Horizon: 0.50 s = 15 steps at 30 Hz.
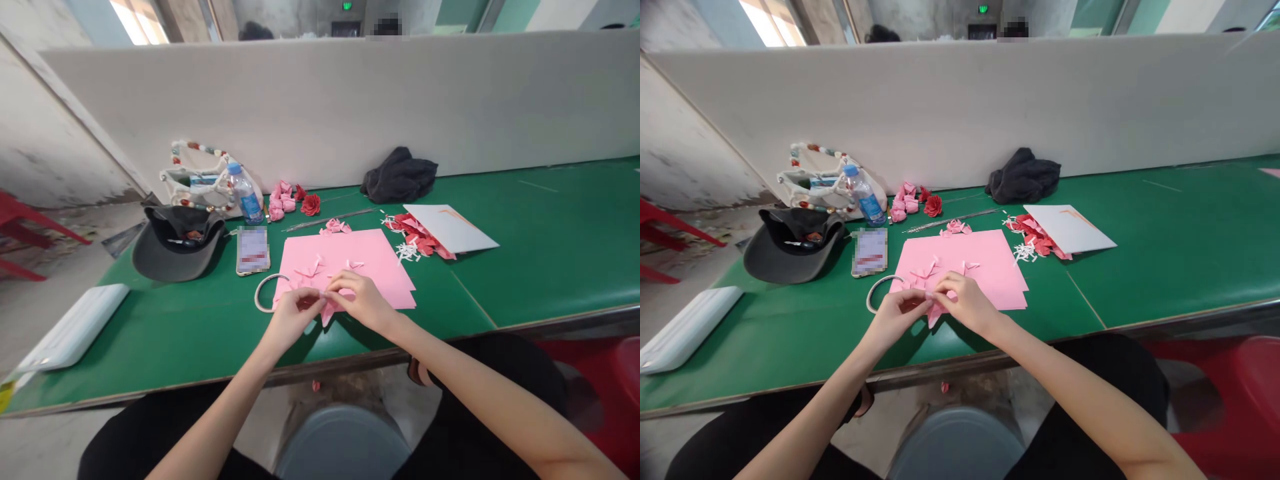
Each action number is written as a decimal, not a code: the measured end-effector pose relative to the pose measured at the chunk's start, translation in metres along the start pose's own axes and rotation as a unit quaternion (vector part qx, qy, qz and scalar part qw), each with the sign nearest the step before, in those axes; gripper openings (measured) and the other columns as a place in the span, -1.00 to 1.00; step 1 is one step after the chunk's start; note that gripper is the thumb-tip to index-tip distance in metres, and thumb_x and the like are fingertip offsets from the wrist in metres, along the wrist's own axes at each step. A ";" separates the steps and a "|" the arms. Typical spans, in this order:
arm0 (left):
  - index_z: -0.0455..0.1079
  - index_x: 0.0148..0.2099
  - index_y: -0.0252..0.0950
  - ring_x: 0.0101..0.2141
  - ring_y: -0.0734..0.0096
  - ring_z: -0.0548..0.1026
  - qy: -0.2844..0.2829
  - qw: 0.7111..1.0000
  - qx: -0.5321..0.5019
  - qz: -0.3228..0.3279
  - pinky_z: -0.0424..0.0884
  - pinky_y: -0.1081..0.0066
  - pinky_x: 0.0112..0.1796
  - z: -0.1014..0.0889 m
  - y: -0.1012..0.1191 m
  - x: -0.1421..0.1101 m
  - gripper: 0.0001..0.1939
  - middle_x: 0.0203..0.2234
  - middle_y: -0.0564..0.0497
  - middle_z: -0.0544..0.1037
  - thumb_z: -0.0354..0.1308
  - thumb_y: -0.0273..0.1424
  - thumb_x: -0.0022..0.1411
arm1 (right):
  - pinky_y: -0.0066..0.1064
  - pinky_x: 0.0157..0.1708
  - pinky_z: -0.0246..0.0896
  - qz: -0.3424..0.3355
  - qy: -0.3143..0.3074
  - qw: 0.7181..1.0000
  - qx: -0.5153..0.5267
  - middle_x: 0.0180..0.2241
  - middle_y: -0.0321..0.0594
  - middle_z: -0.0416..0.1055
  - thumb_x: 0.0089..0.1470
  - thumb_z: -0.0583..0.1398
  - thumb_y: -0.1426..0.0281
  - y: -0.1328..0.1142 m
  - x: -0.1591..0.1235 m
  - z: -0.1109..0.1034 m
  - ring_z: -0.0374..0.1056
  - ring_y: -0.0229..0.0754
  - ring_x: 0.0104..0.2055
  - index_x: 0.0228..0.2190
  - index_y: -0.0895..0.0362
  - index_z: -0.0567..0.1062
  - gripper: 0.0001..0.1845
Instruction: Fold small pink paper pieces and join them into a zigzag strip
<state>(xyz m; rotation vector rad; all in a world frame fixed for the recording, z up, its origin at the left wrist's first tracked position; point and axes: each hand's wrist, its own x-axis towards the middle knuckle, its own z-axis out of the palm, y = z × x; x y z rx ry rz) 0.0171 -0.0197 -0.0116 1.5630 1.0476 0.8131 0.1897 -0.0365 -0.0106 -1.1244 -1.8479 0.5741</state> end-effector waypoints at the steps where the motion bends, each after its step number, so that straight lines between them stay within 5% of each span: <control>1: 0.50 -0.36 -0.39 -0.42 0.32 0.52 0.000 1.000 0.005 0.001 0.43 0.40 -0.34 0.000 0.000 0.000 -0.77 -0.47 -0.06 0.57 0.25 -0.29 0.04 | -0.33 -0.18 0.31 -0.004 -0.005 1.000 -0.003 -0.37 -0.18 0.47 0.08 0.20 0.44 0.001 0.000 0.000 0.41 -0.16 -0.21 -0.45 0.15 0.52 -0.89; 15: 0.52 -0.31 -0.36 -0.37 0.28 0.54 -0.032 0.999 0.000 0.004 0.44 0.39 -0.30 -0.003 -0.004 0.002 -0.76 -0.40 -0.07 0.61 0.24 -0.27 0.05 | -0.36 -0.21 0.32 0.026 -0.069 0.996 0.058 -0.36 -0.19 0.47 0.08 0.19 0.41 0.003 0.006 -0.012 0.40 -0.21 -0.27 -0.47 0.16 0.54 -0.86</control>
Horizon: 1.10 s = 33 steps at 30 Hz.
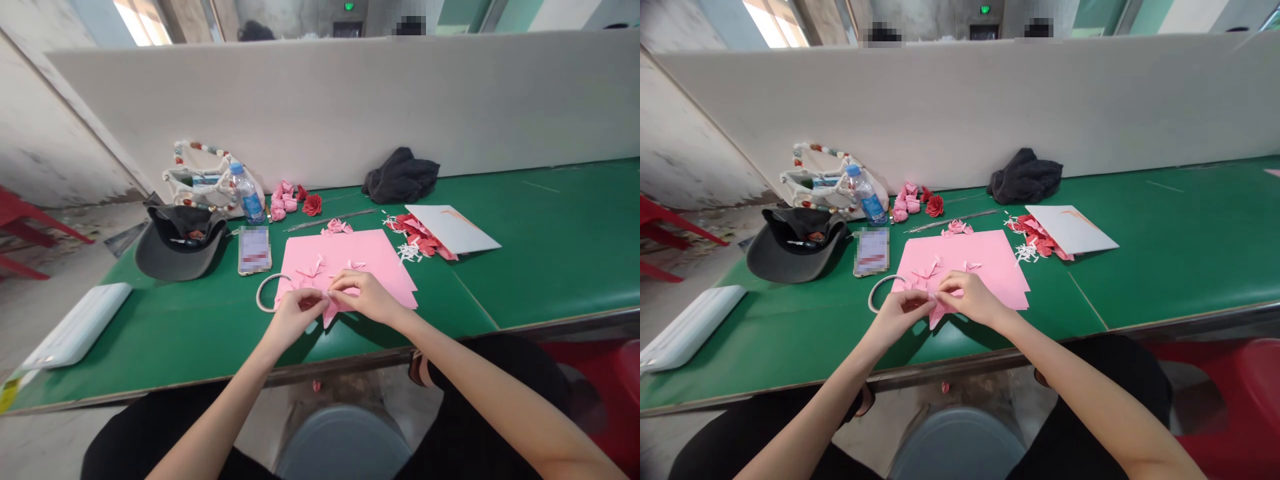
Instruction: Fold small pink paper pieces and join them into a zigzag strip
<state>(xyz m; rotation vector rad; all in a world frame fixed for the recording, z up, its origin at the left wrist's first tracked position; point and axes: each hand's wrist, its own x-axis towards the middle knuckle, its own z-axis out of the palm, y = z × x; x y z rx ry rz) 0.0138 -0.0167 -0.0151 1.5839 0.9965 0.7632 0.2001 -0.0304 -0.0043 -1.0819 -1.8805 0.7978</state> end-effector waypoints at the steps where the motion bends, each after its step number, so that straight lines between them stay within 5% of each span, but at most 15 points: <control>1: 0.52 -0.31 -0.36 -0.38 0.28 0.54 0.000 1.000 0.003 0.001 0.43 0.40 -0.32 0.000 0.000 0.000 -0.76 -0.41 -0.06 0.61 0.24 -0.27 0.05 | -0.36 -0.21 0.32 0.002 0.005 1.000 -0.004 -0.37 -0.19 0.47 0.07 0.20 0.41 0.000 0.000 0.001 0.40 -0.21 -0.28 -0.47 0.16 0.54 -0.86; 33: 0.53 -0.38 -0.35 -0.41 0.30 0.54 -0.032 0.999 0.001 -0.022 0.45 0.39 -0.32 0.001 0.002 -0.002 -0.81 -0.46 -0.06 0.60 0.24 -0.30 0.03 | -0.41 -0.27 0.31 0.021 -0.011 0.999 0.023 -0.40 -0.20 0.46 -0.01 0.18 0.52 0.004 -0.003 0.004 0.40 -0.23 -0.33 -0.53 0.18 0.51 -0.88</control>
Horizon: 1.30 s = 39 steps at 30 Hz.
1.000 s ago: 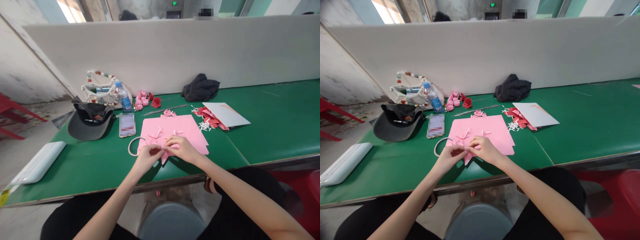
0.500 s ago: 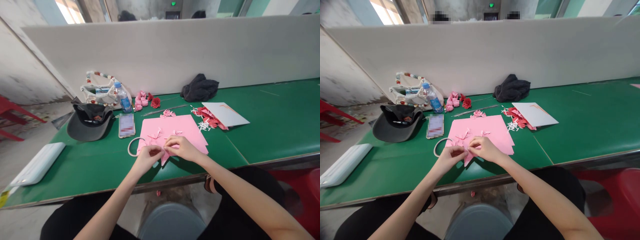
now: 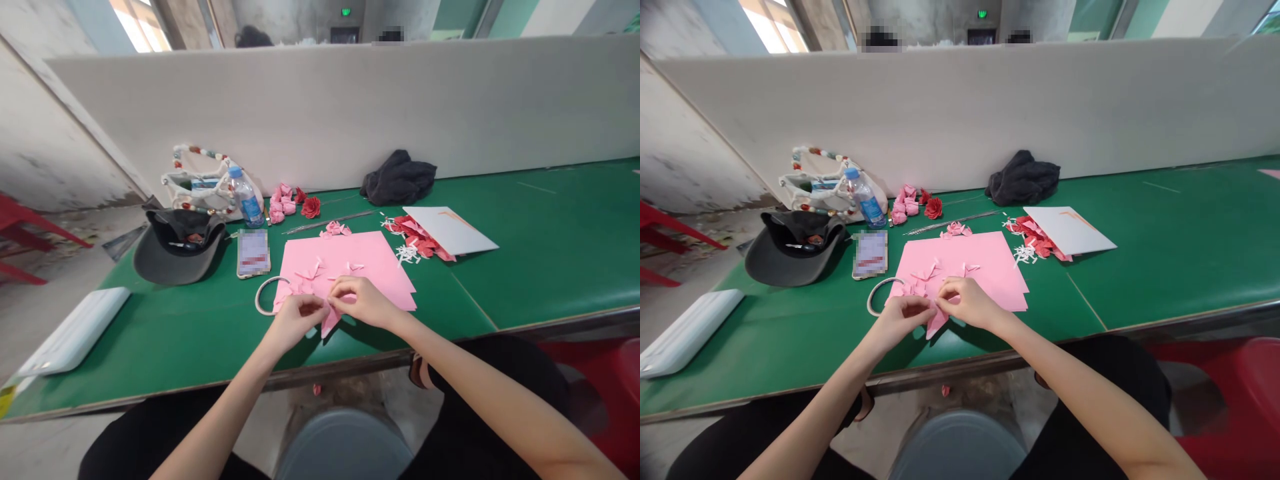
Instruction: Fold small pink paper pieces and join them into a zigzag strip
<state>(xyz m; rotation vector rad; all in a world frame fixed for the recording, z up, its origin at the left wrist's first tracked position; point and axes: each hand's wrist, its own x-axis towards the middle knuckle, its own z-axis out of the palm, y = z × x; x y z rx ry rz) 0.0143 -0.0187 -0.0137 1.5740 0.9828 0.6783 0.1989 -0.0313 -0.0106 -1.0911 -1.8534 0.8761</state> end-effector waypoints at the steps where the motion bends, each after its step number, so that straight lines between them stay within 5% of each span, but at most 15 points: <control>1: 0.53 -0.38 -0.35 -0.42 0.31 0.54 0.001 1.000 0.000 -0.001 0.45 0.40 -0.33 0.000 0.000 0.000 -0.80 -0.47 -0.05 0.60 0.25 -0.29 0.03 | -0.41 -0.27 0.31 0.007 0.001 1.000 0.005 -0.40 -0.20 0.45 -0.01 0.18 0.52 0.001 0.000 0.001 0.39 -0.23 -0.33 -0.52 0.18 0.51 -0.88; 11: 0.53 -0.35 -0.37 -0.42 0.34 0.52 0.020 0.999 -0.026 -0.013 0.43 0.42 -0.33 -0.003 0.001 0.002 -0.78 -0.45 -0.04 0.60 0.26 -0.29 0.01 | -0.38 -0.25 0.30 0.077 0.010 0.993 0.085 -0.39 -0.19 0.45 -0.02 0.22 0.42 0.000 0.004 0.000 0.39 -0.22 -0.34 -0.49 0.21 0.54 -0.88; 39: 0.54 -0.35 -0.38 -0.41 0.34 0.52 0.008 0.999 -0.040 -0.025 0.44 0.41 -0.31 -0.003 0.000 0.002 -0.74 -0.45 -0.06 0.59 0.30 -0.26 -0.01 | -0.40 -0.24 0.34 0.048 -0.016 0.997 0.051 -0.36 -0.18 0.47 -0.04 0.21 0.51 -0.007 0.001 -0.007 0.41 -0.23 -0.30 -0.47 0.18 0.58 -0.88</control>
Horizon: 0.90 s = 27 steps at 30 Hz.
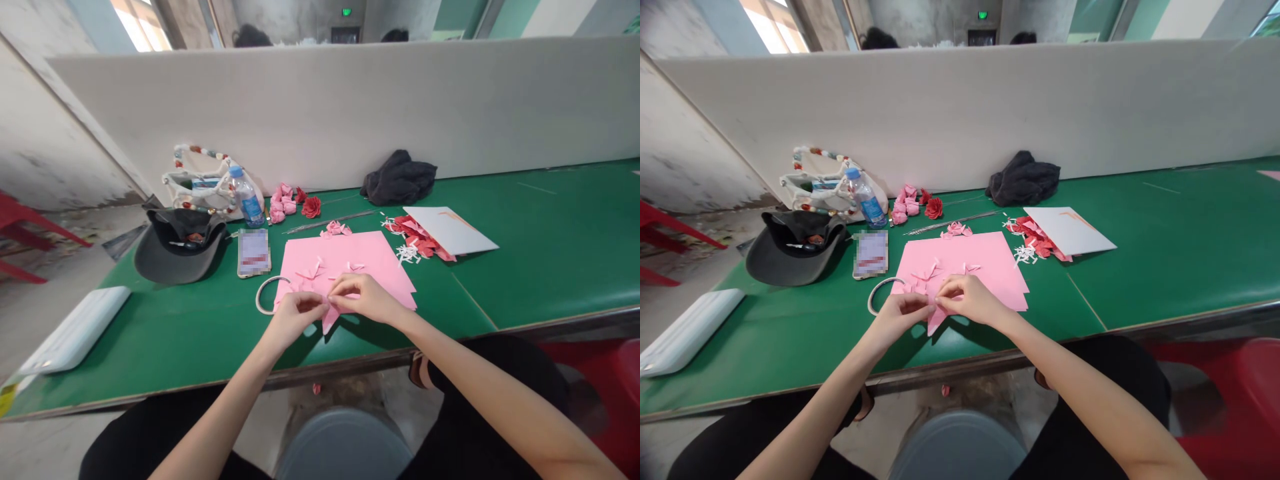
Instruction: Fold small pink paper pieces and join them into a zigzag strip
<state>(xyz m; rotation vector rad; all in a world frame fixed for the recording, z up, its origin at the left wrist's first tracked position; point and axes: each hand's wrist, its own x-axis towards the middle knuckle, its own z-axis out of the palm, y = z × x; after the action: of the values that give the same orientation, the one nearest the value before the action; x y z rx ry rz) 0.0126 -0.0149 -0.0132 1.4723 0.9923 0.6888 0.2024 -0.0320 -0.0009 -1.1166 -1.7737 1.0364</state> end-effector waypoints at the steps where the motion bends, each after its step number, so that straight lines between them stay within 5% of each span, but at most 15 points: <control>1: 0.53 -0.35 -0.38 -0.42 0.34 0.52 0.002 1.000 0.002 -0.001 0.44 0.41 -0.32 0.000 0.000 0.000 -0.74 -0.46 -0.06 0.59 0.30 -0.26 -0.02 | -0.41 -0.25 0.34 -0.004 0.001 1.000 -0.007 -0.36 -0.18 0.47 -0.04 0.21 0.51 -0.001 0.000 0.000 0.41 -0.23 -0.30 -0.47 0.18 0.58 -0.88; 19: 0.48 -0.35 -0.35 -0.45 0.39 0.48 0.003 1.000 -0.009 0.013 0.40 0.44 -0.36 0.002 -0.002 0.001 -0.77 -0.47 -0.03 0.54 0.28 -0.28 0.00 | -0.34 -0.18 0.28 -0.102 0.036 0.982 -0.157 -0.35 -0.21 0.44 0.01 0.14 0.54 0.005 -0.002 0.006 0.38 -0.19 -0.27 -0.48 0.12 0.44 -0.88; 23: 0.45 -0.33 -0.35 -0.42 0.41 0.47 0.008 1.000 -0.015 0.015 0.40 0.44 -0.35 0.001 -0.004 0.001 -0.78 -0.44 -0.03 0.53 0.26 -0.29 0.03 | -0.34 -0.21 0.27 -0.105 0.075 0.974 -0.185 -0.36 -0.18 0.43 0.03 0.13 0.52 0.009 0.004 -0.011 0.37 -0.18 -0.28 -0.49 0.13 0.44 -0.87; 27: 0.45 -0.25 -0.36 -0.37 0.37 0.47 0.014 1.000 -0.021 0.010 0.42 0.43 -0.34 0.000 -0.006 0.002 -0.73 -0.37 -0.07 0.52 0.27 -0.29 0.02 | -0.33 -0.23 0.26 -0.058 0.159 0.952 -0.257 -0.36 -0.14 0.43 0.05 0.12 0.47 0.019 0.010 -0.056 0.37 -0.16 -0.30 -0.48 0.16 0.46 -0.87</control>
<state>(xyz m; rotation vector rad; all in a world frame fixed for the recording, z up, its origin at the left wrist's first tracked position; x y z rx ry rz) 0.0124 -0.0129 -0.0192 1.4407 0.9803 0.7420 0.2555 -0.0048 0.0038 -1.3767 -1.8585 0.2954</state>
